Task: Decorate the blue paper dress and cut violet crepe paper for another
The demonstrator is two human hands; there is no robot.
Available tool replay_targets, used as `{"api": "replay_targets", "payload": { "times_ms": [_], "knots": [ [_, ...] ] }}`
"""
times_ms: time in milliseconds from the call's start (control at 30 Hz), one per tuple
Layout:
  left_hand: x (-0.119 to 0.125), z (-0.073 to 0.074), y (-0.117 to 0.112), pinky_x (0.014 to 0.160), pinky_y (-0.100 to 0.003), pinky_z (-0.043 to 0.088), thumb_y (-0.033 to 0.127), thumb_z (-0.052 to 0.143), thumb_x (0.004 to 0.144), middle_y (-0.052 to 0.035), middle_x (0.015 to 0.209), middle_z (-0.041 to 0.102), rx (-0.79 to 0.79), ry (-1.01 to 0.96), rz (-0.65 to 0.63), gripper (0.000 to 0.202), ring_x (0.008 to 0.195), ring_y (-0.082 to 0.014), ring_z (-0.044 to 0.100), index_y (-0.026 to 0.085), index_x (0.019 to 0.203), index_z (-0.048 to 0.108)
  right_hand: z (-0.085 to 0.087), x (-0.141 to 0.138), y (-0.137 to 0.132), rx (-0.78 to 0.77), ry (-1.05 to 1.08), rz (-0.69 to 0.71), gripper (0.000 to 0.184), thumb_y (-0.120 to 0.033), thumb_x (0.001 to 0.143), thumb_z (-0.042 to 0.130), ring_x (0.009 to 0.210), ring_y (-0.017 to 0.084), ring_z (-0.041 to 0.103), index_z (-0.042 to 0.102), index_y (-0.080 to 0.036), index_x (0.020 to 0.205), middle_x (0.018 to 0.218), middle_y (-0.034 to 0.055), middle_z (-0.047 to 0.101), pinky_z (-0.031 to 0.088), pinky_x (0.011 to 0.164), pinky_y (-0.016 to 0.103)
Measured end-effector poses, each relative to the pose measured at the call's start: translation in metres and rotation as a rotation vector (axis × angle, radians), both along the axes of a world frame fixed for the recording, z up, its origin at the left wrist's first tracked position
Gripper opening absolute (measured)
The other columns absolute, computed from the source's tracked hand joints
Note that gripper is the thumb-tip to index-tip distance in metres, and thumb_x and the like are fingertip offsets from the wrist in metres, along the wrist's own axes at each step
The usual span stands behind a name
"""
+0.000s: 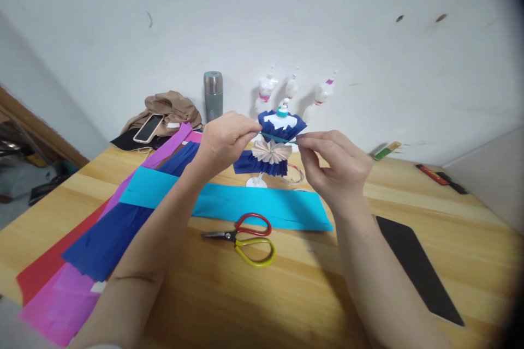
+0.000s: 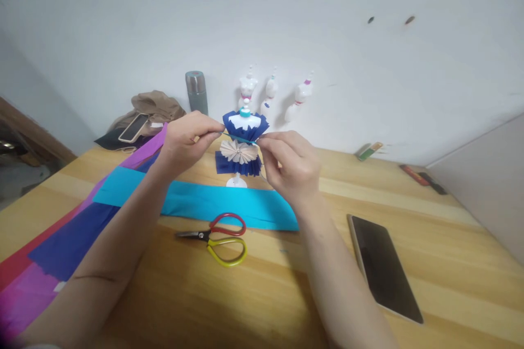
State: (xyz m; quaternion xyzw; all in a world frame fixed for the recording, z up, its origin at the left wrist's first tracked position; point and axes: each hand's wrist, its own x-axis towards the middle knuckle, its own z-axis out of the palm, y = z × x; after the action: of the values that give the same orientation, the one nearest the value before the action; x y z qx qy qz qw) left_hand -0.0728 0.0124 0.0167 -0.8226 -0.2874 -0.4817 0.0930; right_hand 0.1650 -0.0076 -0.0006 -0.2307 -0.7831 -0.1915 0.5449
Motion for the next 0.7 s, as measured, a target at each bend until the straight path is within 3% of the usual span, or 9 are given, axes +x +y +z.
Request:
{"api": "replay_targets", "payload": {
  "times_ms": [367, 700],
  "knots": [
    [-0.0027, 0.0008, 0.0001, 0.076, -0.028, 0.058, 0.02, 0.061, 0.093, 0.0012, 0.091, 0.08, -0.026, -0.034, 0.013, 0.015, 0.078, -0.0151, 0.069, 0.023, 0.092, 0.075, 0.001, -0.0058, -0.0027, 0.013, -0.018, 0.061, 0.024, -0.004, 0.089, 0.059, 0.077, 0.022, 0.071, 0.065, -0.026, 0.096, 0.085, 0.0046, 0.074, 0.058, 0.065, 0.036],
    [0.0053, -0.0059, -0.0011, 0.081, -0.032, 0.057, 0.031, 0.06, 0.095, -0.0033, 0.089, 0.078, -0.15, -0.038, 0.007, 0.018, 0.084, -0.0185, 0.071, 0.027, 0.093, 0.077, -0.0009, 0.0031, 0.0021, -0.013, 0.02, 0.029, 0.022, -0.006, 0.087, 0.061, 0.076, 0.023, 0.072, 0.066, -0.028, 0.091, 0.084, 0.0036, 0.075, 0.058, 0.065, 0.038]
  ]
}}
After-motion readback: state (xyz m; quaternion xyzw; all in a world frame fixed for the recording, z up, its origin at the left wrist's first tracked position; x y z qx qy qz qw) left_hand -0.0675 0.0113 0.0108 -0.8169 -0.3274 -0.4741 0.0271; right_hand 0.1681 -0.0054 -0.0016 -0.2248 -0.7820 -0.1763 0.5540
